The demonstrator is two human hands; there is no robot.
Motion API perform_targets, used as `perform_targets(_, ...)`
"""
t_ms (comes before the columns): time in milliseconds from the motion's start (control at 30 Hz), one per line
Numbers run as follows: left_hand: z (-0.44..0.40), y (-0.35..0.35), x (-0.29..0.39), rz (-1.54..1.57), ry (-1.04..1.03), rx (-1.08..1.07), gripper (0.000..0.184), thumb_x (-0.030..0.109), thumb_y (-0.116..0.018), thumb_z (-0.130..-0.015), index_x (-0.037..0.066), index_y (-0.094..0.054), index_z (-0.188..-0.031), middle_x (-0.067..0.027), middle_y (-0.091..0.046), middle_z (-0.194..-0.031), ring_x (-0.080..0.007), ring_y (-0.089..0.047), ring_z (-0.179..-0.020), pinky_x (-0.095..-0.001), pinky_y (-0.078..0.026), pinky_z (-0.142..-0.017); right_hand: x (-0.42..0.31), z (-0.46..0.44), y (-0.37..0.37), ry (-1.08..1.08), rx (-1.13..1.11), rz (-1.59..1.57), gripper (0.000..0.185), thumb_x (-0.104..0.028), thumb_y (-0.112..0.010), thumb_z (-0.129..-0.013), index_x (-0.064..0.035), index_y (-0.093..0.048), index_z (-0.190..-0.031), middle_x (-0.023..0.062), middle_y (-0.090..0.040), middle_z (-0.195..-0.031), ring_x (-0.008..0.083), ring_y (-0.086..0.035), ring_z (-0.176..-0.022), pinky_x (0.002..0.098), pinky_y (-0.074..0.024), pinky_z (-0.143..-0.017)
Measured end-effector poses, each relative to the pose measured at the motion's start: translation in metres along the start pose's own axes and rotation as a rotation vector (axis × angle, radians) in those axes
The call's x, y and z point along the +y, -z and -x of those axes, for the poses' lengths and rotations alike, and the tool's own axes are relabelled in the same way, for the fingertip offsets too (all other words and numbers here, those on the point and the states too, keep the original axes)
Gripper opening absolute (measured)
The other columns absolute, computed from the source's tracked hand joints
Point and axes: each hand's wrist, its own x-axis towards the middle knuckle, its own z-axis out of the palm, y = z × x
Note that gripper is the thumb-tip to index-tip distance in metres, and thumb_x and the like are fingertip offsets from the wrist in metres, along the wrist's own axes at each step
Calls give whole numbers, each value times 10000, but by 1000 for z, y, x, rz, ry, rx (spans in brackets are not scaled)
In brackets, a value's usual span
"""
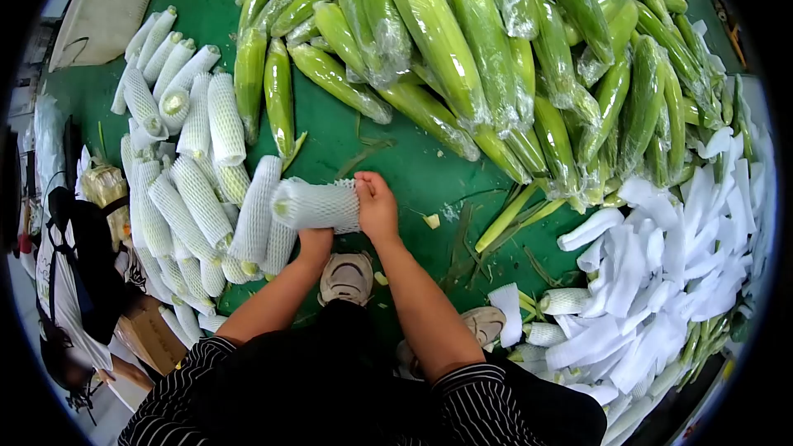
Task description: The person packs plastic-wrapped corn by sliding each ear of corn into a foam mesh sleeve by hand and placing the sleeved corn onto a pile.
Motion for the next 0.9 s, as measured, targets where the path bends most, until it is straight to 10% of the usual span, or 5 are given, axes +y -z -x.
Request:
perform_targets(133,40,-39,55,-786,-204,-100,958,54,-665,-785,28,-116,-1570,-209,-250,-1576,-364,-194,-1492,-419,-189,-1209,-26,18,31,-59,25,119,276,-238,-499,-1050,-19,-646,-1130,59,-693,-959,125,-618,-848,273,-489,-790)
perform_targets(367,57,-3,146,521,-88,105,601,189,-669,-853,12,-426,-1374,-136,-578,-1255,-278,-576,-1177,-415,-486,-1007,-167,45,-52,226,-395,497,312,-294,-541,-1003,-31,-621,-1151,200,-687,-1043,374,-678,-903,413,-525,-822)
perform_targets(567,33,85,217,1110,-111,551,309,227,-631,-939,24,-552,-1157,-133,-653,-1046,-219,-647,-857,-292,-593,-687,-199,65,-38,452,-769,558,253,-253,-613,-964,-63,-616,-1131,115,-664,-1090,302,-674,-921,395,-535,-809)
perform_targets(667,-35,157,232,1054,10,384,309,341,-677,-910,59,-569,-975,-62,-600,-753,-166,-562,-547,-245,-538,-499,-191,57,9,425,-731,711,215,-229,-620,-962,-93,-630,-1129,100,-655,-1064,297,-656,-973,400,-536,-817)
perform_targets(900,-181,269,172,727,-116,509,295,404,-540,-980,118,-611,-973,-25,-634,-842,-174,-573,-681,-310,-504,-609,-197,113,234,208,-647,1273,215,-285,-577,-975,-111,-621,-1093,116,-656,-1037,363,-642,-948,471,-530,-795)
